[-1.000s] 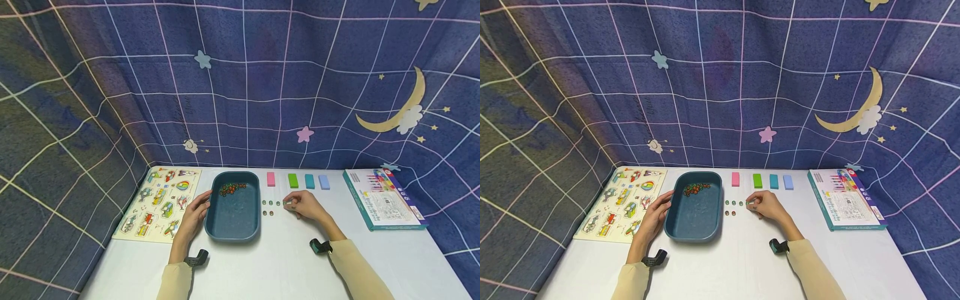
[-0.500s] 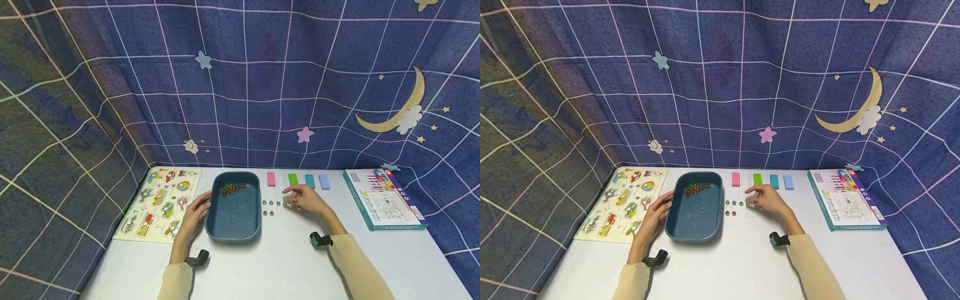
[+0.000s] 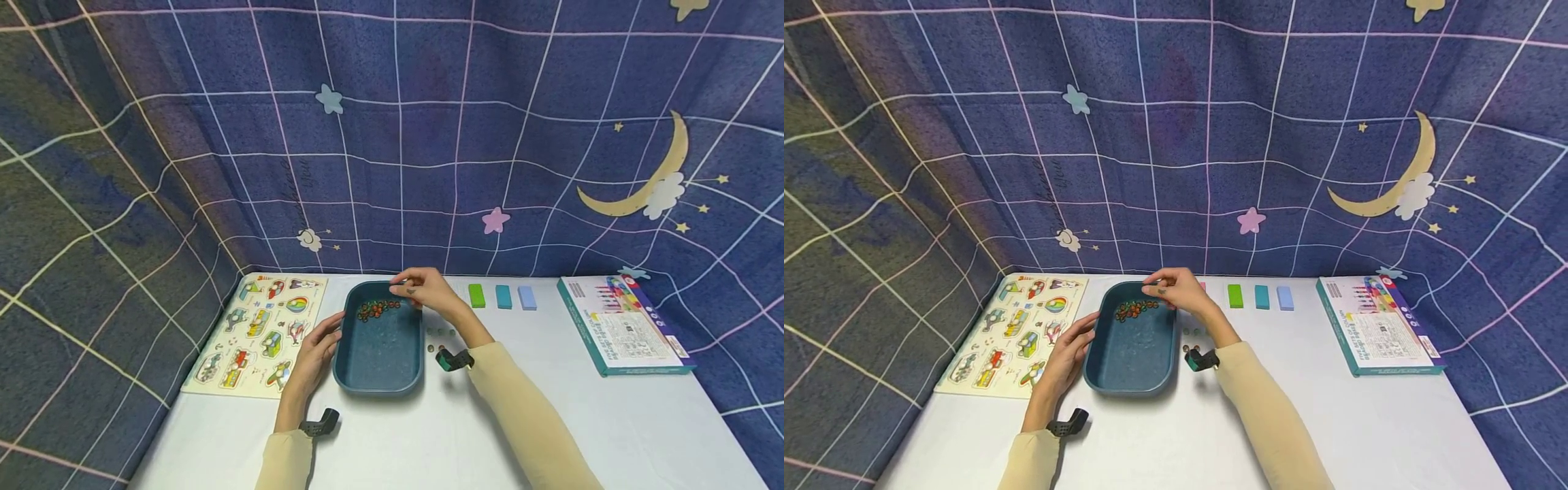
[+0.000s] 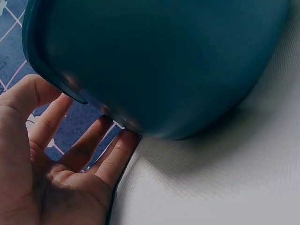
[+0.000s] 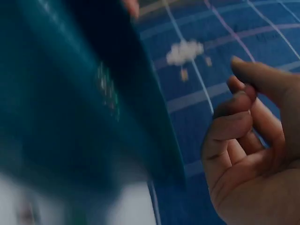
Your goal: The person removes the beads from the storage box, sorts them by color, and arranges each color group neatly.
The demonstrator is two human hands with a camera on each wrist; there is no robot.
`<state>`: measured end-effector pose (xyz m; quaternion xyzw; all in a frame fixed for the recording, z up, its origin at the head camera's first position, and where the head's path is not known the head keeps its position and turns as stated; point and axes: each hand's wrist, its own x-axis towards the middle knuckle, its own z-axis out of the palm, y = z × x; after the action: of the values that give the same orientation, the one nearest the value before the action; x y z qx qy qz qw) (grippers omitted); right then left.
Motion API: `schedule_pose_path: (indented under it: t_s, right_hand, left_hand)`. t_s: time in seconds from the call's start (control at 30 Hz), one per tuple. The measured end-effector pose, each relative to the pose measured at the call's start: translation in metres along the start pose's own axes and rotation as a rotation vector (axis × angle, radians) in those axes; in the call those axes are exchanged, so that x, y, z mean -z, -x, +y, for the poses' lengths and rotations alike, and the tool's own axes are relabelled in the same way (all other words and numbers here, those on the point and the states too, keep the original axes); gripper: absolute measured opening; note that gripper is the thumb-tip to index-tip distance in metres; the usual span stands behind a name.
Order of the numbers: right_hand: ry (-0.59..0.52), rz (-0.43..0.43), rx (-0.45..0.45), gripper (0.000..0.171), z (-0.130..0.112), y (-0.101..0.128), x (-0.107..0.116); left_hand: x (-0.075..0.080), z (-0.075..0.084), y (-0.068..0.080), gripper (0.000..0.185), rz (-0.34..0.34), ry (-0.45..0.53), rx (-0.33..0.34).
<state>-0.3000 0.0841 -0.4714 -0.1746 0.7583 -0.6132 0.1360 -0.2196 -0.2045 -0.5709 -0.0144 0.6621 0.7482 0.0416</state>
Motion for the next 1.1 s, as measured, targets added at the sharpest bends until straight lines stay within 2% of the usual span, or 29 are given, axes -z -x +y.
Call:
schedule_pose_path:
  t_s: [0.13,0.27,0.4,0.5,0.63,0.87,1.0,1.1]
  right_hand:
    - [-0.052,-0.028,-0.023,0.030,-0.005,-0.022,-0.035]
    - [0.055,-0.048,-0.053,0.026,0.003,-0.036,-0.060]
    - [0.181,-0.037,-0.112,0.019,0.018,-0.044,-0.074]
    - [0.248,-0.009,-0.160,0.017,0.027,-0.046,-0.079]
    - [0.344,0.014,-0.178,0.018,0.031,-0.046,-0.081]
    - [0.505,0.019,-0.114,0.019,0.030,-0.046,-0.081]
    - [0.485,0.017,-0.118,0.017,0.030,-0.045,-0.079]
    - [0.418,0.008,-0.119,0.016,0.026,-0.044,-0.073]
  left_hand:
    - [0.002,-0.001,0.000,0.050,-0.002,0.002,0.006]
    - [0.002,-0.002,0.001,0.050,-0.007,-0.001,0.009]
    - [0.002,-0.001,0.002,0.051,-0.015,-0.013,0.004]
    - [0.002,-0.001,0.001,0.051,-0.022,-0.007,0.001]
    - [0.002,0.001,0.001,0.051,-0.024,-0.003,-0.002]
    - [0.000,0.003,0.000,0.051,-0.017,-0.004,-0.001]
    - [0.000,0.002,0.000,0.052,-0.018,-0.003,-0.001]
    - [0.001,0.002,0.001,0.052,-0.020,-0.008,-0.001]
